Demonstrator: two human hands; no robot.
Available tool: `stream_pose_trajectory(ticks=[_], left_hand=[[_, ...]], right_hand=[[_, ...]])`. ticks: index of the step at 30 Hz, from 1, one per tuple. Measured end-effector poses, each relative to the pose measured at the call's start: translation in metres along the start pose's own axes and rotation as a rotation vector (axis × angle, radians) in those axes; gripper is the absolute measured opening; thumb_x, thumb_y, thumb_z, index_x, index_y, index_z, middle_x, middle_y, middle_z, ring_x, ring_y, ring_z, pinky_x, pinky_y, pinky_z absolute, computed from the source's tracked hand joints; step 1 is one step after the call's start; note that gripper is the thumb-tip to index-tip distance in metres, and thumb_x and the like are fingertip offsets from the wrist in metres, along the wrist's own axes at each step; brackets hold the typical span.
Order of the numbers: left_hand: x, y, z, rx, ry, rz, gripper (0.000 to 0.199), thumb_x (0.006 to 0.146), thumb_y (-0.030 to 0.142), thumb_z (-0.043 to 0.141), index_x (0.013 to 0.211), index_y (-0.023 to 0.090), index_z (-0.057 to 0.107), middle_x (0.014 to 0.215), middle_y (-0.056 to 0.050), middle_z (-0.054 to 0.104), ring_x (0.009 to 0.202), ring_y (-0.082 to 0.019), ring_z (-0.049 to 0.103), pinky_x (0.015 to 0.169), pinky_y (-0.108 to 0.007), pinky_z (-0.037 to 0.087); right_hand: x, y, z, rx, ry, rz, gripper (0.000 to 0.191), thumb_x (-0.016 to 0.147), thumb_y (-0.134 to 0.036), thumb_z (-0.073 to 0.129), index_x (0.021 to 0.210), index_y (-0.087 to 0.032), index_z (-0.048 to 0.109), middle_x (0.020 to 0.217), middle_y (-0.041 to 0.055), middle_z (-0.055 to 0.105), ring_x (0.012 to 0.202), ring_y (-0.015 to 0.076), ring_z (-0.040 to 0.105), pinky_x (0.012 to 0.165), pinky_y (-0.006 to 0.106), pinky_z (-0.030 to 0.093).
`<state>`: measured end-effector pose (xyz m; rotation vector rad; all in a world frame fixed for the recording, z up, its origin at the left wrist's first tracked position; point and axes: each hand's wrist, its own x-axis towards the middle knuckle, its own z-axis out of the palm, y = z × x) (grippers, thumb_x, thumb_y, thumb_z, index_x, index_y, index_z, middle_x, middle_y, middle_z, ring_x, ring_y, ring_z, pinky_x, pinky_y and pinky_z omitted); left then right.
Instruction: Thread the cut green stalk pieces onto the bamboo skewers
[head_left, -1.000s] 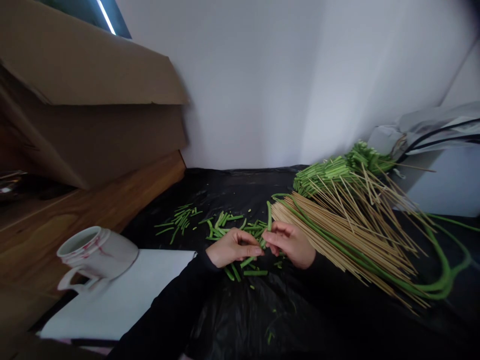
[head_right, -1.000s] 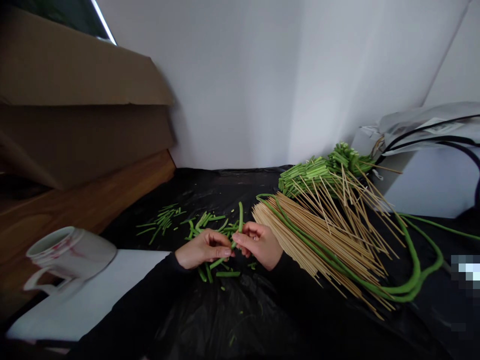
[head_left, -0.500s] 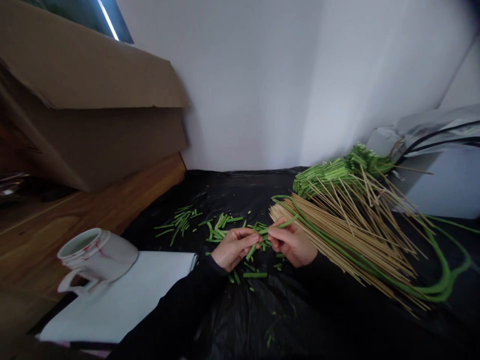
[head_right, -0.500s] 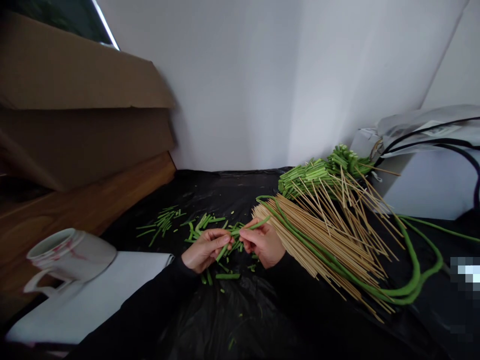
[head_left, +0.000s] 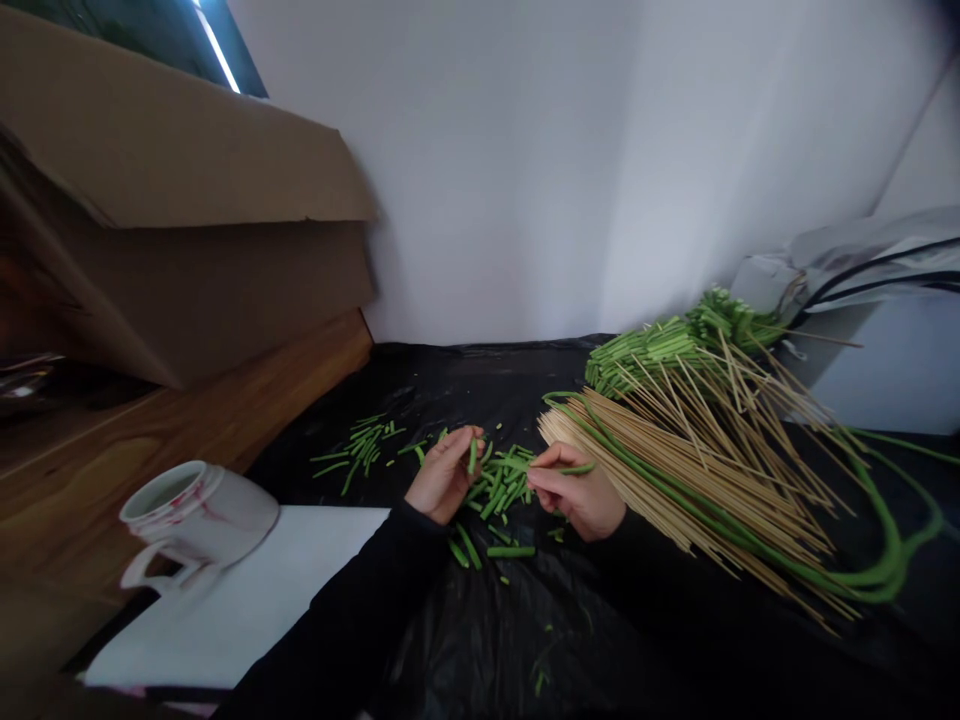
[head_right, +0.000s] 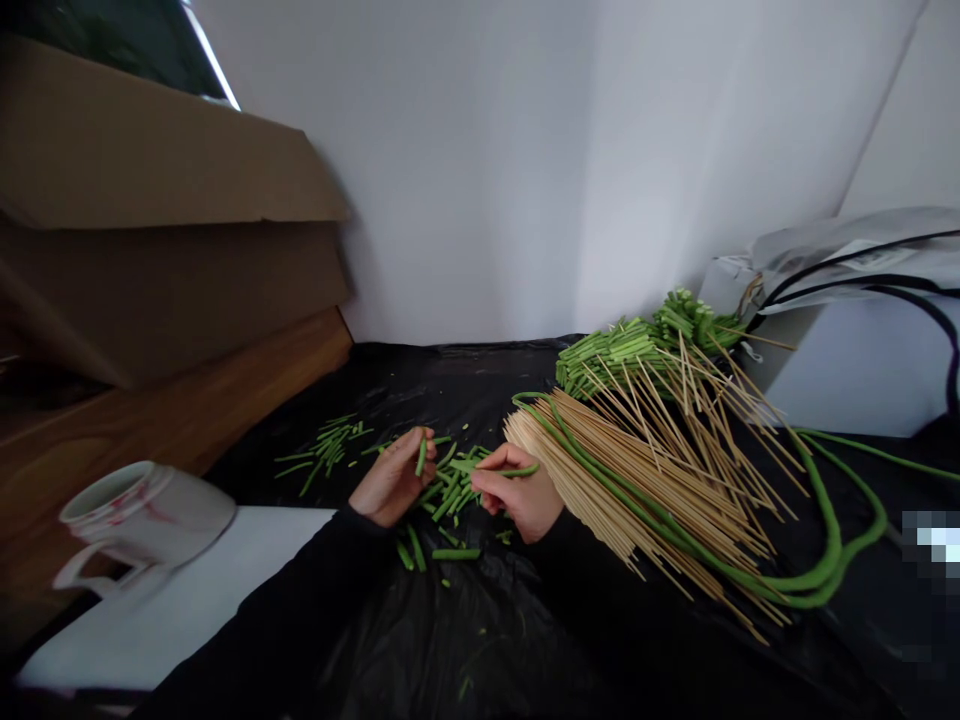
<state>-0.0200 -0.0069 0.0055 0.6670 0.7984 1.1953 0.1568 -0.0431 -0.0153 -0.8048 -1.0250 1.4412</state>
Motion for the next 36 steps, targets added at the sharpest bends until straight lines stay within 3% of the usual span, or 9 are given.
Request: stream_pose_trajectory(ticks=[3,6,9,16,20,23,27,33,36], left_hand=[[0.002,0.006,-0.003,-0.028,-0.072,-0.052,0.016,0.078,0.027,0.066,0.087,0.014,0.065,0.074,-0.001,0.061,0.064,-0.008,0.058,0.054,-0.016,0.047],[-0.003,0.004,0.0,0.106,-0.215,-0.061,0.026,0.081,0.037,0.06,0.088,0.013,0.064,0.069,0.0,0.057,0.047,-0.003,0.045,0.036,-0.013,0.028],[-0.01,-0.002,0.006,0.368,-0.297,-0.006,0.028,0.078,0.039,0.064,0.082,0.011,0.063,0.065,0.001,0.056,0.039,0.0,0.031,0.035,-0.014,0.015],[-0.014,-0.001,0.008,0.585,-0.301,0.017,0.028,0.068,0.035,0.073,0.075,0.011,0.06,0.065,-0.002,0.064,0.038,-0.001,0.03,0.038,-0.019,0.015],[-0.016,0.0,0.008,0.604,-0.407,-0.067,0.03,0.066,0.036,0.074,0.073,0.012,0.057,0.065,-0.002,0.064,0.037,-0.001,0.028,0.037,-0.019,0.012],[-0.017,0.0,0.007,0.554,-0.472,-0.124,0.034,0.068,0.042,0.072,0.074,0.011,0.059,0.062,-0.001,0.06,0.037,0.0,0.026,0.037,-0.019,0.011],[-0.014,-0.003,0.005,0.555,-0.465,-0.12,0.039,0.073,0.048,0.065,0.085,0.01,0.065,0.067,-0.001,0.058,0.037,0.0,0.026,0.037,-0.02,0.009],[-0.016,-0.006,0.005,0.604,-0.483,-0.151,0.035,0.068,0.044,0.071,0.072,0.01,0.063,0.049,0.006,0.04,0.038,-0.001,0.022,0.039,-0.021,0.01],[-0.018,-0.005,0.008,0.646,-0.475,-0.163,0.035,0.066,0.042,0.073,0.074,0.01,0.065,0.05,0.006,0.043,0.038,-0.002,0.023,0.039,-0.021,0.01]], right_hand=[[0.0,-0.001,0.001,0.001,0.006,0.015,0.022,0.062,-0.031,0.076,0.068,-0.019,0.058,0.057,-0.0026,0.063,0.041,0.0072,0.048,0.039,0.021,0.034],[0.001,0.001,-0.001,-0.003,0.004,0.013,0.022,0.062,-0.031,0.076,0.069,-0.019,0.059,0.056,-0.0032,0.062,0.041,0.0074,0.048,0.039,0.021,0.035],[0.001,0.003,-0.003,-0.039,-0.024,0.002,0.022,0.062,-0.031,0.076,0.069,-0.019,0.06,0.056,-0.0037,0.062,0.042,0.0075,0.049,0.04,0.021,0.036],[0.004,-0.004,-0.006,0.006,0.014,0.043,0.026,0.062,-0.036,0.076,0.073,-0.019,0.061,0.056,-0.0033,0.061,0.041,0.0073,0.048,0.04,0.021,0.035],[0.006,-0.014,-0.008,0.055,0.065,0.049,0.027,0.063,-0.041,0.075,0.067,-0.019,0.06,0.054,-0.0033,0.059,0.041,0.0064,0.045,0.04,0.021,0.033],[0.005,-0.016,-0.008,0.042,0.032,0.055,0.027,0.063,-0.041,0.074,0.065,-0.018,0.06,0.05,-0.0043,0.055,0.041,0.0065,0.044,0.04,0.021,0.031],[0.002,-0.012,-0.005,-0.004,-0.017,0.069,0.026,0.063,-0.042,0.074,0.065,-0.019,0.062,0.046,-0.0052,0.052,0.04,0.0071,0.044,0.041,0.022,0.032],[0.001,-0.003,-0.007,-0.111,-0.103,0.006,0.021,0.069,-0.037,0.072,0.066,-0.018,0.064,0.05,-0.004,0.055,0.043,0.0074,0.046,0.042,0.022,0.034],[0.001,-0.001,-0.007,-0.117,-0.108,0.011,0.019,0.069,-0.036,0.072,0.067,-0.018,0.065,0.052,-0.0038,0.056,0.044,0.0072,0.047,0.042,0.022,0.034]])
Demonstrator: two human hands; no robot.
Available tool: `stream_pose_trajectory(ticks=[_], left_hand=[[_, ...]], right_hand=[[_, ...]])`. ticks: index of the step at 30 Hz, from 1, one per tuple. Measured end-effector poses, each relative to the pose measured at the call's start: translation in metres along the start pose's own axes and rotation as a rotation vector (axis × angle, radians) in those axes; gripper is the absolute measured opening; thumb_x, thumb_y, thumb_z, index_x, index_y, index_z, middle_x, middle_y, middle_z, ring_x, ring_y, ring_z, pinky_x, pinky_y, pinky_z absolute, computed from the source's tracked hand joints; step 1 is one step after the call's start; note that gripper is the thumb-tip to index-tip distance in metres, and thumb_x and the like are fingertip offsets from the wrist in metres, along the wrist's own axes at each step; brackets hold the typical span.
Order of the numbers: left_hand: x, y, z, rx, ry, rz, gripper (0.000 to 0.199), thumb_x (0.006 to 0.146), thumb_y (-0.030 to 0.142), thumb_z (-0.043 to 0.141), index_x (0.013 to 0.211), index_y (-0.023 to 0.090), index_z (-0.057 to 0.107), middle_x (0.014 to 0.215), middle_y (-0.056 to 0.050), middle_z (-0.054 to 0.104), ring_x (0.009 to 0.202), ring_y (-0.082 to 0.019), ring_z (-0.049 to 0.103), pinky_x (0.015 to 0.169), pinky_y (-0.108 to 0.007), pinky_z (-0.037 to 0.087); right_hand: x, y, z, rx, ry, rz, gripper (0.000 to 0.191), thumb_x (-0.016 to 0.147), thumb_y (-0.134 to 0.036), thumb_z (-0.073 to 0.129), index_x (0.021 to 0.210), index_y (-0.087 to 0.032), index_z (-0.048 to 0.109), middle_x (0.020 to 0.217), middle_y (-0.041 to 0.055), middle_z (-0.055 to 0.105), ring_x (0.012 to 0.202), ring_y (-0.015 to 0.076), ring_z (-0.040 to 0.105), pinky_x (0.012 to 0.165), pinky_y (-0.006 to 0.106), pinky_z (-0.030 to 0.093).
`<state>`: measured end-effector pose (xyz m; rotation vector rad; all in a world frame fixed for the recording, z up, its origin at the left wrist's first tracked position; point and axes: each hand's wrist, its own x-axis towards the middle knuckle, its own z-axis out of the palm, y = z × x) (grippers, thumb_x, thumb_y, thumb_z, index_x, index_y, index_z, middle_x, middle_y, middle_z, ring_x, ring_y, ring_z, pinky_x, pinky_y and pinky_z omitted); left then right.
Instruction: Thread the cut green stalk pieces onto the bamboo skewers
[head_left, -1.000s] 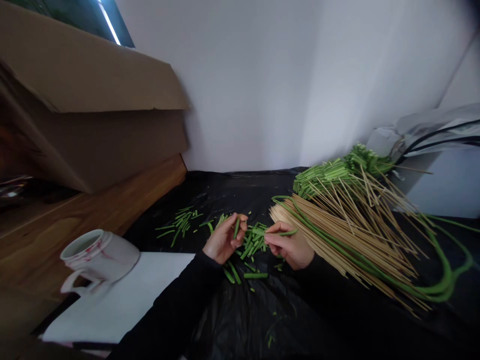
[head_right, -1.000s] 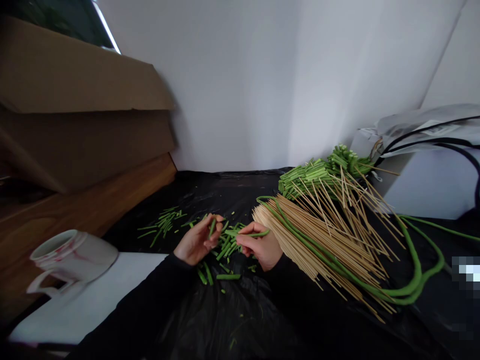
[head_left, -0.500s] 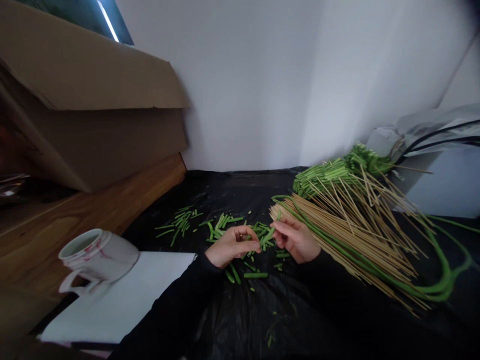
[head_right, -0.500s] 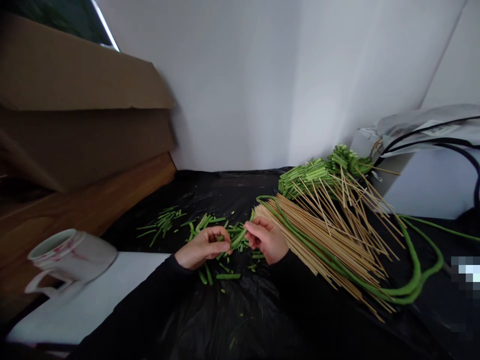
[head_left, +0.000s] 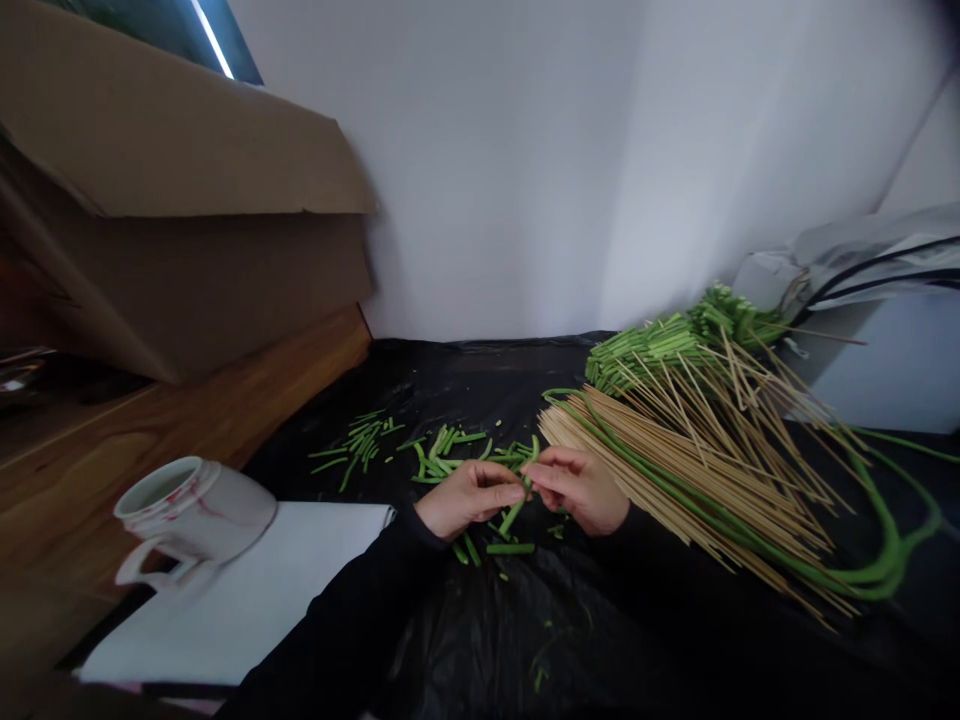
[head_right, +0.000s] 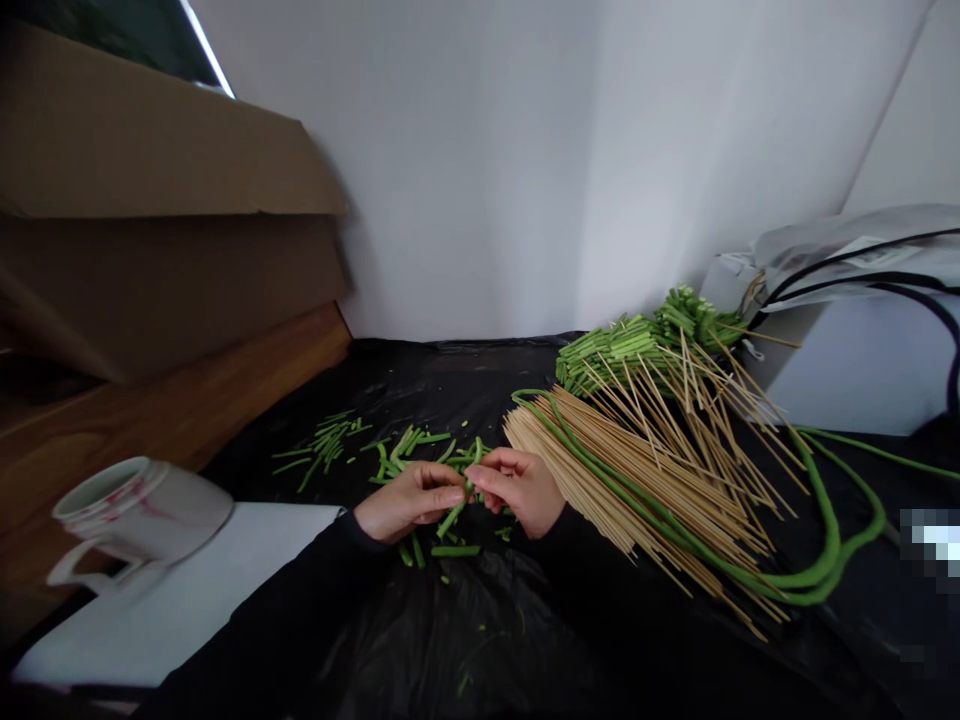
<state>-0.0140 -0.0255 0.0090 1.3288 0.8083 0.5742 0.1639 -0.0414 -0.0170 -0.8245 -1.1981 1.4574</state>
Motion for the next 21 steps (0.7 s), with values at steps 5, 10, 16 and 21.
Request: stream_pose_trajectory(ticks=[5,10,16,21], left_hand=[[-0.002,0.003,-0.001,0.102,0.006,-0.049,0.034,0.064,0.041,0.074,0.074,0.01,0.066,0.048,0.006,0.042,0.039,-0.003,0.026,0.04,-0.022,0.012],[0.0,-0.001,-0.002,0.069,-0.021,0.023,0.034,0.069,0.042,0.071,0.08,0.01,0.063,0.051,0.007,0.04,0.041,-0.003,0.024,0.04,-0.021,0.012],[0.003,-0.003,-0.003,-0.236,0.098,0.14,0.031,0.073,0.039,0.07,0.077,0.011,0.058,0.052,0.008,0.034,0.042,-0.002,0.021,0.04,-0.018,0.013],[0.004,0.003,-0.008,-0.527,0.18,0.21,0.02,0.075,0.027,0.069,0.079,0.011,0.057,0.056,0.006,0.037,0.044,-0.002,0.026,0.039,-0.014,0.019]], right_hand=[[0.001,-0.003,0.0,0.038,0.058,0.018,0.021,0.068,-0.037,0.073,0.071,-0.019,0.063,0.05,-0.0054,0.055,0.041,0.0066,0.046,0.04,0.021,0.034],[0.005,-0.009,-0.004,0.105,0.116,0.027,0.023,0.065,-0.036,0.074,0.07,-0.019,0.059,0.054,-0.0042,0.059,0.04,0.0064,0.045,0.039,0.02,0.033],[0.005,-0.009,-0.004,0.15,0.118,-0.015,0.022,0.064,-0.03,0.074,0.067,-0.018,0.056,0.058,-0.0012,0.065,0.042,0.0068,0.047,0.04,0.02,0.034],[0.001,-0.003,0.002,0.093,0.038,0.001,0.022,0.067,-0.03,0.074,0.069,-0.018,0.056,0.062,-0.0002,0.067,0.044,0.0078,0.051,0.042,0.02,0.037]])
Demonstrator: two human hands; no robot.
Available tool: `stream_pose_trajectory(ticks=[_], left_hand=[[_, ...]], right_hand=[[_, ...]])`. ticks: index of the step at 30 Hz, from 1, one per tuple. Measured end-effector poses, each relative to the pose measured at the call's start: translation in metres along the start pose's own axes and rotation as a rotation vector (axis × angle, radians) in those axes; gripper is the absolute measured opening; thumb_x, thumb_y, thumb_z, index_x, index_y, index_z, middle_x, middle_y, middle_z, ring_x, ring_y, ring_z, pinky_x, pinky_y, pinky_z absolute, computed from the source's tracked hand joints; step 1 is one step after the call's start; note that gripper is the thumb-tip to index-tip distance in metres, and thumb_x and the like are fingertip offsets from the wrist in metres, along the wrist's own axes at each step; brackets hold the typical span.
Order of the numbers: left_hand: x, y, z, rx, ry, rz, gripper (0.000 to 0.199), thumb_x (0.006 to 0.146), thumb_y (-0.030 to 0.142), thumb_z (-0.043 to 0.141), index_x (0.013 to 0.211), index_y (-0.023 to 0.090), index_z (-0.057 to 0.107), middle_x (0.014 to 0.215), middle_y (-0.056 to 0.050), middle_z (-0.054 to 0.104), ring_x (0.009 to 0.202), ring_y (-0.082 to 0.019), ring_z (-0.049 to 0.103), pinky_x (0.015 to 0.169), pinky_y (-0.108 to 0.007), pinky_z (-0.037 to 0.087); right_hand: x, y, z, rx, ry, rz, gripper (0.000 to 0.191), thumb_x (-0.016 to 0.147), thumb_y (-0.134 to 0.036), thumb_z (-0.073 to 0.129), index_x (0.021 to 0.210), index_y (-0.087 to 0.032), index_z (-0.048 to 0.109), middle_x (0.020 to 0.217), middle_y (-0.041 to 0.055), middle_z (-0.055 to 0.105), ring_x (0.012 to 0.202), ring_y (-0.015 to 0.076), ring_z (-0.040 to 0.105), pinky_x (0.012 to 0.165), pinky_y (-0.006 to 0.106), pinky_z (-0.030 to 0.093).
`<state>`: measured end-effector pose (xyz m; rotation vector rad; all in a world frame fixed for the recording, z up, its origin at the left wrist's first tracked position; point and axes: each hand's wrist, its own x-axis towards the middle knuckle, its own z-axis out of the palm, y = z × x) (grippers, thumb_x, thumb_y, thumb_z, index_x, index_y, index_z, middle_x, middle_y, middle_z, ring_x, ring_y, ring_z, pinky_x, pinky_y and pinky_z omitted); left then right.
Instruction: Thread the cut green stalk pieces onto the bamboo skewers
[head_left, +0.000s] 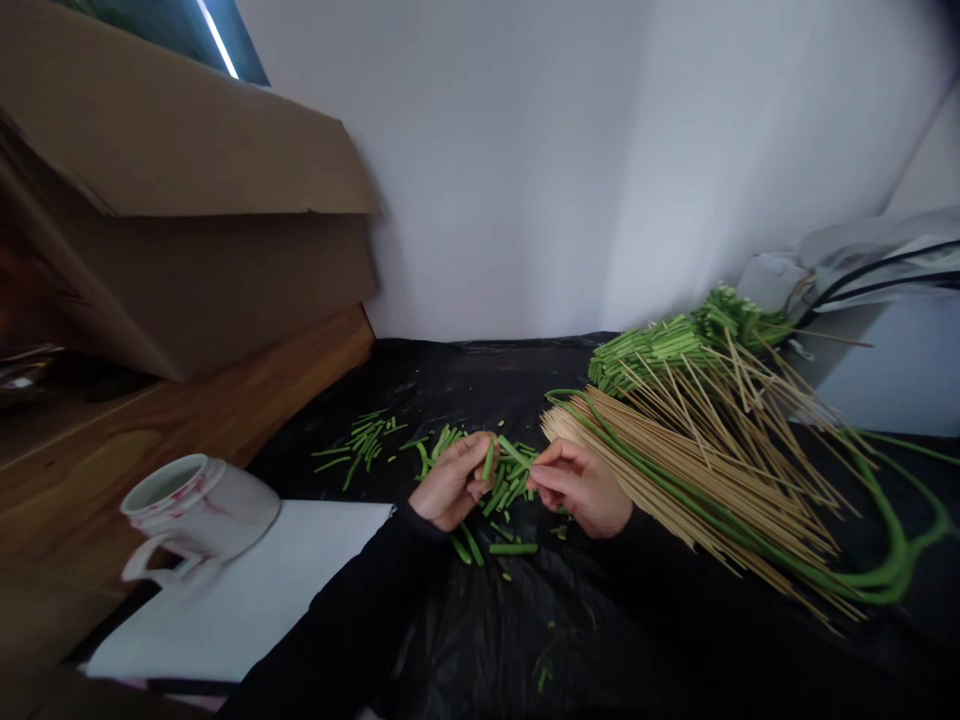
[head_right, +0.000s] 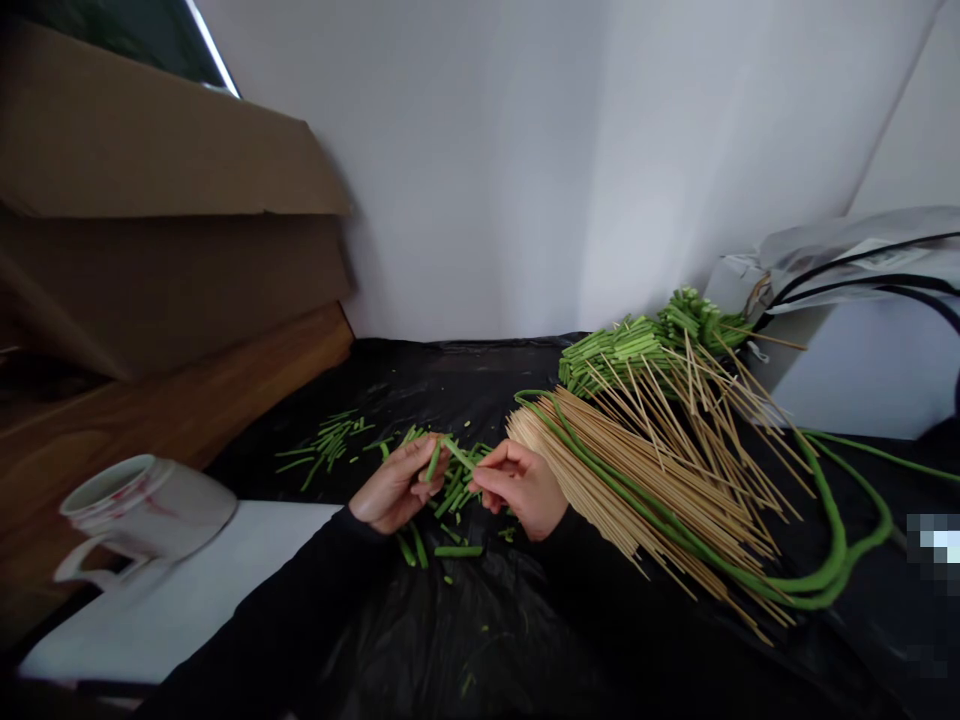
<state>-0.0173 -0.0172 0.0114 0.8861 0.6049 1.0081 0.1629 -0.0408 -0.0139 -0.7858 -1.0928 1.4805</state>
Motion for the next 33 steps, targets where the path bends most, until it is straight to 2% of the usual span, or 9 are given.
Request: stream_pose_trajectory(ticks=[4,8,13,16,19,23,25,28,33], left_hand=[[0.004,0.008,-0.006,-0.117,0.048,-0.003,0.016,0.077,0.021,0.066,0.081,0.012,0.055,0.072,0.0,0.05,0.051,-0.003,0.039,0.038,-0.011,0.022],[0.004,0.01,-0.008,-0.108,0.008,-0.025,0.014,0.082,0.027,0.059,0.086,0.015,0.054,0.064,0.004,0.046,0.041,-0.001,0.029,0.034,-0.012,0.016],[-0.002,0.003,0.0,0.259,-0.043,-0.113,0.042,0.087,0.053,0.042,0.09,0.014,0.056,0.052,0.005,0.043,0.034,-0.002,0.021,0.033,-0.016,0.009],[-0.005,-0.001,0.004,0.537,-0.082,-0.103,0.037,0.082,0.05,0.053,0.083,0.013,0.056,0.055,0.004,0.048,0.037,-0.002,0.025,0.035,-0.017,0.013],[-0.004,0.0,0.005,0.735,-0.022,0.012,0.031,0.08,0.045,0.058,0.079,0.015,0.055,0.058,0.004,0.051,0.042,-0.004,0.032,0.04,-0.017,0.023],[-0.002,0.002,0.002,0.993,0.134,0.307,0.025,0.084,0.039,0.053,0.077,0.016,0.058,0.064,0.002,0.055,0.06,-0.01,0.049,0.059,-0.022,0.039],[-0.001,0.001,-0.001,1.146,0.173,0.422,0.022,0.086,0.036,0.051,0.079,0.017,0.059,0.072,0.0,0.059,0.07,-0.013,0.054,0.068,-0.025,0.041],[-0.001,-0.003,-0.004,1.378,0.139,0.523,0.018,0.088,0.031,0.047,0.086,0.019,0.061,0.084,-0.003,0.062,0.082,-0.016,0.056,0.077,-0.028,0.041],[-0.001,-0.008,-0.007,1.54,0.026,0.542,0.022,0.09,0.028,0.045,0.091,0.021,0.066,0.09,-0.005,0.061,0.087,-0.018,0.056,0.082,-0.032,0.042]], right_hand=[[-0.001,0.001,0.0,0.006,0.003,0.014,0.022,0.067,-0.031,0.074,0.073,-0.017,0.058,0.066,0.0012,0.069,0.045,0.0074,0.052,0.041,0.02,0.038],[0.001,0.001,-0.003,0.01,0.002,0.032,0.023,0.067,-0.032,0.073,0.079,-0.016,0.061,0.069,0.0029,0.071,0.045,0.0071,0.053,0.041,0.019,0.039],[-0.002,-0.002,0.0,-0.121,-0.018,0.017,0.022,0.068,-0.033,0.071,0.081,-0.016,0.063,0.068,0.0021,0.07,0.047,0.0081,0.054,0.043,0.021,0.04],[-0.004,-0.006,0.004,-0.274,-0.036,-0.021,0.02,0.071,-0.035,0.067,0.081,-0.017,0.063,0.069,0.0017,0.069,0.049,0.0095,0.055,0.046,0.023,0.042],[-0.004,-0.011,0.0,-0.545,0.016,-0.13,0.017,0.076,-0.035,0.061,0.079,-0.019,0.063,0.067,0.0004,0.066,0.052,0.0114,0.055,0.05,0.025,0.044],[0.003,-0.025,-0.026,-1.299,0.221,-0.42,0.018,0.084,-0.029,0.051,0.075,-0.018,0.063,0.077,0.0054,0.065,0.075,0.0188,0.059,0.07,0.032,0.043],[0.007,-0.032,-0.043,-1.646,0.286,-0.379,0.023,0.087,-0.026,0.045,0.076,-0.017,0.064,0.081,0.009,0.065,0.082,0.0223,0.058,0.075,0.034,0.041],[0.01,-0.038,-0.061,-1.94,0.345,-0.18,0.019,0.083,-0.023,0.049,0.079,-0.015,0.065,0.088,0.0126,0.065,0.092,0.0264,0.057,0.076,0.035,0.04],[0.009,-0.036,-0.069,-2.009,0.395,-0.051,0.018,0.08,-0.023,0.052,0.082,-0.012,0.066,0.087,0.0148,0.065,0.085,0.0275,0.06,0.067,0.035,0.039]])
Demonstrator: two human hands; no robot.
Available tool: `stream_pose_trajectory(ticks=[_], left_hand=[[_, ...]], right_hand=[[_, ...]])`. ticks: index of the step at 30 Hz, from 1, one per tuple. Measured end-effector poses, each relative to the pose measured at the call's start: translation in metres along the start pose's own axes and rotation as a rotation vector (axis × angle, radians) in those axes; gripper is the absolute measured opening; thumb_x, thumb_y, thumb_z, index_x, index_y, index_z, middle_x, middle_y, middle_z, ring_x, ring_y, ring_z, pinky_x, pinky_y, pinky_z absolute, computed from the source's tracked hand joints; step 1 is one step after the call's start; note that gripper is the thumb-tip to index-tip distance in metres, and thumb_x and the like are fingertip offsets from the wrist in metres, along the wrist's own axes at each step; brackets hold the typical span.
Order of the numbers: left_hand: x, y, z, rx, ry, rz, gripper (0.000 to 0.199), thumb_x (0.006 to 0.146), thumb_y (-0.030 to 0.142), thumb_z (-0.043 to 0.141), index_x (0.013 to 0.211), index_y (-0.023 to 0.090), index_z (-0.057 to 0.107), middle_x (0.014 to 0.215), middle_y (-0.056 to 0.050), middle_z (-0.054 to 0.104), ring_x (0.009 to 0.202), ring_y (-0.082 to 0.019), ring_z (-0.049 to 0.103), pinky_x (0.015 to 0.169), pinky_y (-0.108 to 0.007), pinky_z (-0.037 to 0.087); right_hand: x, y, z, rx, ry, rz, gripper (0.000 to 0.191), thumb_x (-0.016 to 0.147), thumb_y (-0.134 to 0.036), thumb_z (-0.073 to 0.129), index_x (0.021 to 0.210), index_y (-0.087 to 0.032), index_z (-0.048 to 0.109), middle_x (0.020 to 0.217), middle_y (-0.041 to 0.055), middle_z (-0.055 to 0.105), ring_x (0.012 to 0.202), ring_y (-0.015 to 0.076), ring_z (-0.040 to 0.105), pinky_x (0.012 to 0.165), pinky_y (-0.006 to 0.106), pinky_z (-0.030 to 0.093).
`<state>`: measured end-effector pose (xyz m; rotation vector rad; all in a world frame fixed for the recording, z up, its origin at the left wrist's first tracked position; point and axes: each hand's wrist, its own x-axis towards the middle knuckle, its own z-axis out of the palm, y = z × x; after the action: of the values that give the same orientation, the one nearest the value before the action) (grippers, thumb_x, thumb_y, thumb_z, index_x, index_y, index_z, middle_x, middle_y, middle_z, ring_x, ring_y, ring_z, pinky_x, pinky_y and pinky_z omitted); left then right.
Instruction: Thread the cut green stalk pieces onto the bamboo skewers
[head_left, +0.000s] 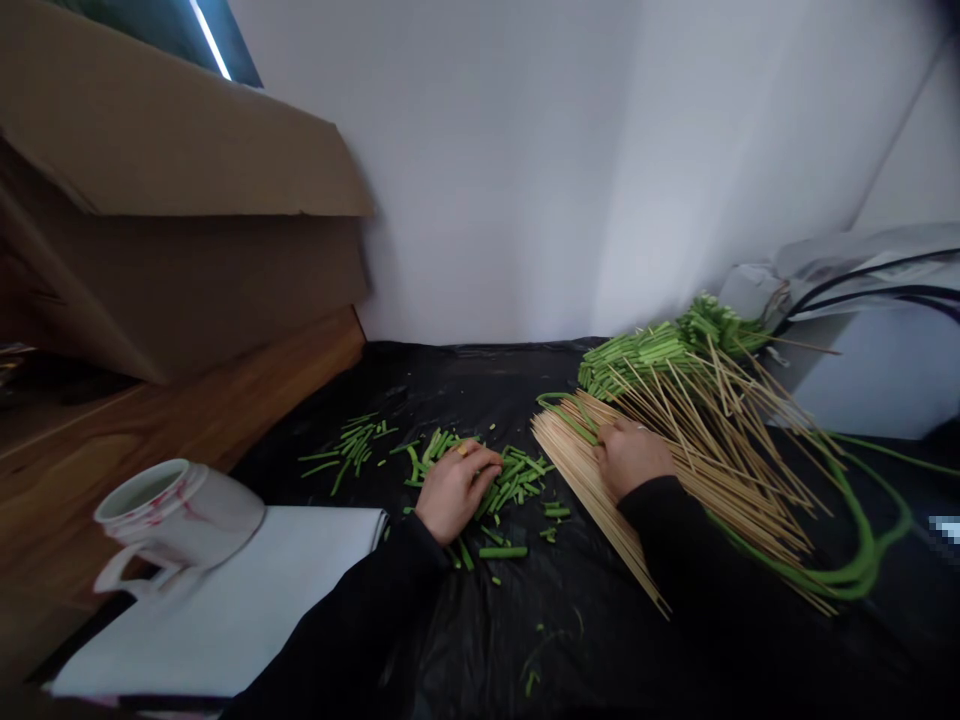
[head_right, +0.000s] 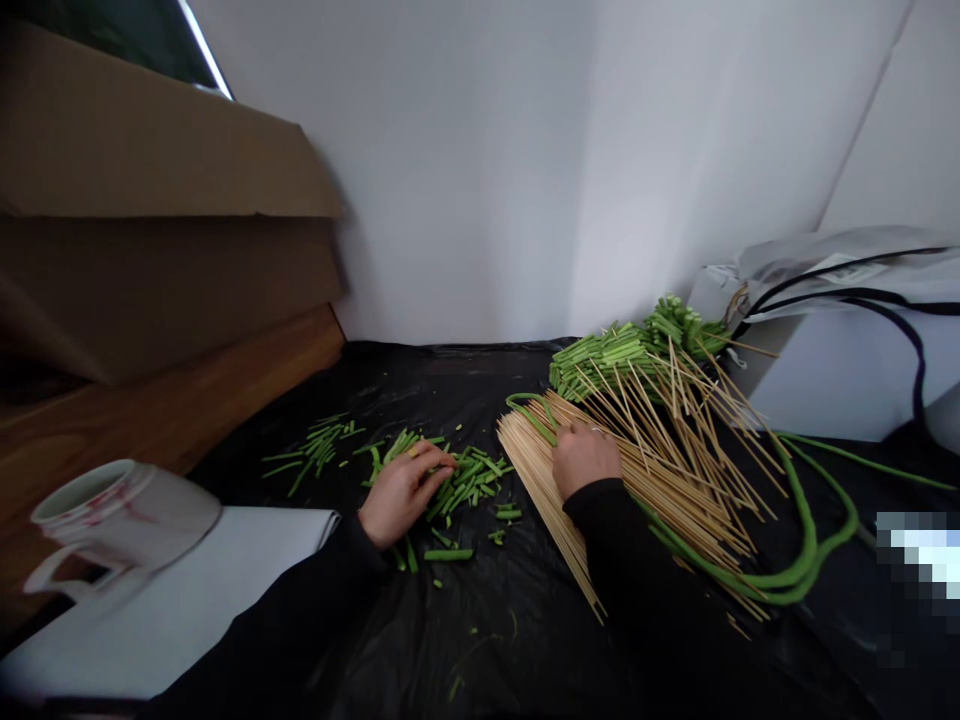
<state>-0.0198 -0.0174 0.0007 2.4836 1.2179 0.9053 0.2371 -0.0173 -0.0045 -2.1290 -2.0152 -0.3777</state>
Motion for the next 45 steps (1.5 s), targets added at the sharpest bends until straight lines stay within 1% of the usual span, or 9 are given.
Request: stream_pose_trajectory(ticks=[5,9,17,23,29,31,36,41,45], left_hand=[[0.0,-0.001,0.002,-0.063,-0.012,0.079,0.018,0.082,0.034,0.059,0.089,0.026,0.072,0.106,-0.008,0.062,0.102,-0.025,0.052,0.091,-0.04,0.036],[0.001,0.0,0.0,-0.229,0.137,0.0,0.014,0.079,0.033,0.062,0.085,0.028,0.074,0.103,-0.008,0.064,0.103,-0.026,0.05,0.094,-0.042,0.032],[0.002,-0.004,-0.006,-0.209,0.382,-0.096,0.022,0.078,0.028,0.063,0.098,0.03,0.073,0.089,-0.006,0.062,0.089,-0.023,0.05,0.089,-0.038,0.035],[0.001,-0.01,-0.007,-0.134,0.293,-0.082,0.026,0.078,0.03,0.064,0.102,0.03,0.071,0.098,-0.008,0.065,0.094,-0.025,0.047,0.09,-0.039,0.034],[0.003,-0.003,-0.009,-0.385,0.2,-0.165,0.014,0.074,0.032,0.068,0.082,0.025,0.075,0.082,-0.008,0.068,0.082,-0.023,0.054,0.085,-0.036,0.038],[0.005,0.003,-0.012,-0.479,0.13,-0.25,0.015,0.073,0.033,0.068,0.078,0.021,0.075,0.079,-0.007,0.068,0.078,-0.021,0.057,0.079,-0.032,0.041],[0.004,0.011,-0.013,-0.9,-0.097,-0.444,0.024,0.072,0.037,0.07,0.075,0.014,0.072,0.072,-0.004,0.068,0.066,-0.014,0.056,0.065,-0.025,0.042],[-0.003,0.01,-0.006,-1.213,-0.337,-0.556,0.027,0.071,0.037,0.071,0.073,0.01,0.071,0.064,-0.004,0.063,0.053,-0.007,0.048,0.052,-0.02,0.036],[-0.005,0.011,-0.004,-1.294,-0.479,-0.626,0.029,0.069,0.038,0.072,0.075,0.009,0.072,0.062,-0.004,0.061,0.048,-0.006,0.044,0.047,-0.019,0.034]], right_hand=[[-0.001,0.001,0.001,0.018,-0.001,0.017,0.015,0.077,-0.026,0.056,0.077,-0.014,0.065,0.082,0.0129,0.066,0.081,0.0267,0.061,0.062,0.033,0.039],[-0.002,-0.003,-0.001,0.065,0.053,0.002,0.015,0.082,-0.022,0.049,0.084,-0.015,0.062,0.081,0.0112,0.066,0.073,0.0216,0.061,0.058,0.03,0.037],[-0.016,-0.028,-0.01,0.214,0.299,-0.343,0.029,0.093,-0.029,0.035,0.084,-0.018,0.06,0.077,0.0068,0.062,0.064,0.0159,0.055,0.053,0.028,0.031],[-0.024,-0.036,-0.017,0.352,0.41,-0.533,0.027,0.093,-0.023,0.039,0.091,-0.019,0.065,0.081,0.0062,0.064,0.073,0.0171,0.057,0.063,0.03,0.038],[-0.029,-0.038,-0.024,0.432,0.583,-0.442,0.022,0.089,-0.021,0.048,0.099,-0.022,0.066,0.095,0.0079,0.067,0.086,0.0218,0.057,0.078,0.037,0.041],[-0.034,-0.042,-0.027,0.455,0.607,-0.451,0.019,0.087,-0.022,0.05,0.093,-0.023,0.068,0.088,0.0076,0.068,0.079,0.0211,0.057,0.076,0.038,0.041],[-0.046,-0.06,-0.027,0.626,0.311,-0.554,0.026,0.089,-0.03,0.047,0.077,-0.022,0.069,0.065,0.0074,0.062,0.066,0.0186,0.055,0.065,0.034,0.041],[-0.044,-0.071,-0.023,1.18,-0.004,-0.264,0.024,0.085,-0.039,0.053,0.096,-0.021,0.064,0.071,0.003,0.063,0.058,0.0141,0.054,0.054,0.028,0.042],[-0.04,-0.072,-0.025,1.573,-0.337,-0.084,0.025,0.082,-0.044,0.055,0.076,-0.02,0.06,0.062,-0.0013,0.06,0.043,0.009,0.047,0.04,0.023,0.036]])
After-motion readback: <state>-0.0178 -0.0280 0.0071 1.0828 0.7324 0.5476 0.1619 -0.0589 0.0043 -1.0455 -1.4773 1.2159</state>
